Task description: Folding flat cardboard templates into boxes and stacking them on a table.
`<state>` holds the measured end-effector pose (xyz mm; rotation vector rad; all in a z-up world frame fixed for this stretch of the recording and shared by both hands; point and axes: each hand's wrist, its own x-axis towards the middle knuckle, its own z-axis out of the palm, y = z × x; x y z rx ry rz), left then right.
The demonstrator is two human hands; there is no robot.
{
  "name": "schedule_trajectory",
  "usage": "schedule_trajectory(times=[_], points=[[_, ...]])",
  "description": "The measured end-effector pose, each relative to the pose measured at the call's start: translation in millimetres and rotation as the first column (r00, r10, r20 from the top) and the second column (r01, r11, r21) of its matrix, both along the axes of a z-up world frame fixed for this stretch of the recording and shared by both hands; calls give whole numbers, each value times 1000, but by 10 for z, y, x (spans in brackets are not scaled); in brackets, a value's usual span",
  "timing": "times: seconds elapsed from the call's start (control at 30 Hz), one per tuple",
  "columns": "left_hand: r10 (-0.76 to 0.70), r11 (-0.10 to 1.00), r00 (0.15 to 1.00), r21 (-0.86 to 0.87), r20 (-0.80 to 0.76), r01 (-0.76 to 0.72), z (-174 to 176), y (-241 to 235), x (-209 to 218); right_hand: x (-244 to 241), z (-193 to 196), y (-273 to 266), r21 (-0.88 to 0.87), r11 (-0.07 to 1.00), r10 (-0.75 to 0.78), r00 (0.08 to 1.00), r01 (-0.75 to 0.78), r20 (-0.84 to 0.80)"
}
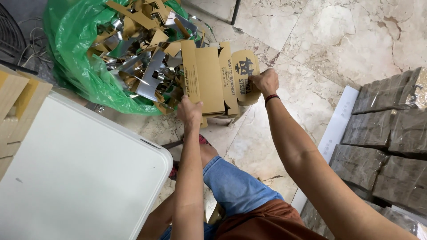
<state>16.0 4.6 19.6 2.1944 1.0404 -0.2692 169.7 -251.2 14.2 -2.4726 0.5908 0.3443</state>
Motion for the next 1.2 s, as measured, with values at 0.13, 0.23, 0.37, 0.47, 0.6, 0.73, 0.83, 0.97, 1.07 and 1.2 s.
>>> schedule_trajectory(times=[0.13, 0.23, 0.37, 0.47, 0.6, 0.73, 0.83, 0.97, 1.07, 1.2], points=[[-2, 1000, 1000, -5, 10, 2, 97, -5, -23, -61, 217, 24, 41, 999, 15, 998, -12, -58], [-4, 1000, 1000, 9, -3, 4, -132, 19, 0, -51, 210, 14, 93, 996, 12, 996, -4, -84], [3, 1000, 1000, 5, 11, -4, -97, 13, 0, 123, -137, -95, 198, 979, -30, 995, 48, -90], [-4, 1000, 1000, -1, 28, 4, -68, 18, 6, 269, -381, -201, 207, 978, 14, 997, 2, -75], [-12, 1000, 1000, -15, -12, 12, 40, -21, -7, 16, 481, -59, 489, 871, 136, 980, -48, -146], [26, 997, 1000, -75, 2, -26, 109, 12, -14, -256, 1326, 212, 801, 597, 349, 911, -38, -217], [134, 952, 991, -281, 28, -121, -33, 86, -54, -17, 736, 55, 804, 580, 310, 948, -132, -68], [289, 857, 917, -501, 276, -120, 937, -116, -636, -699, 1799, 91, 911, 390, 179, 982, -131, 65], [373, 775, 844, -630, 385, -55, 1158, -280, -981, -1007, 2075, -407, 898, 315, 147, 951, -307, 273], [626, -17, 734, -937, 263, 350, 1594, -494, -1356, -1283, 2419, -1210, 875, 321, 164, 931, -363, 327]])
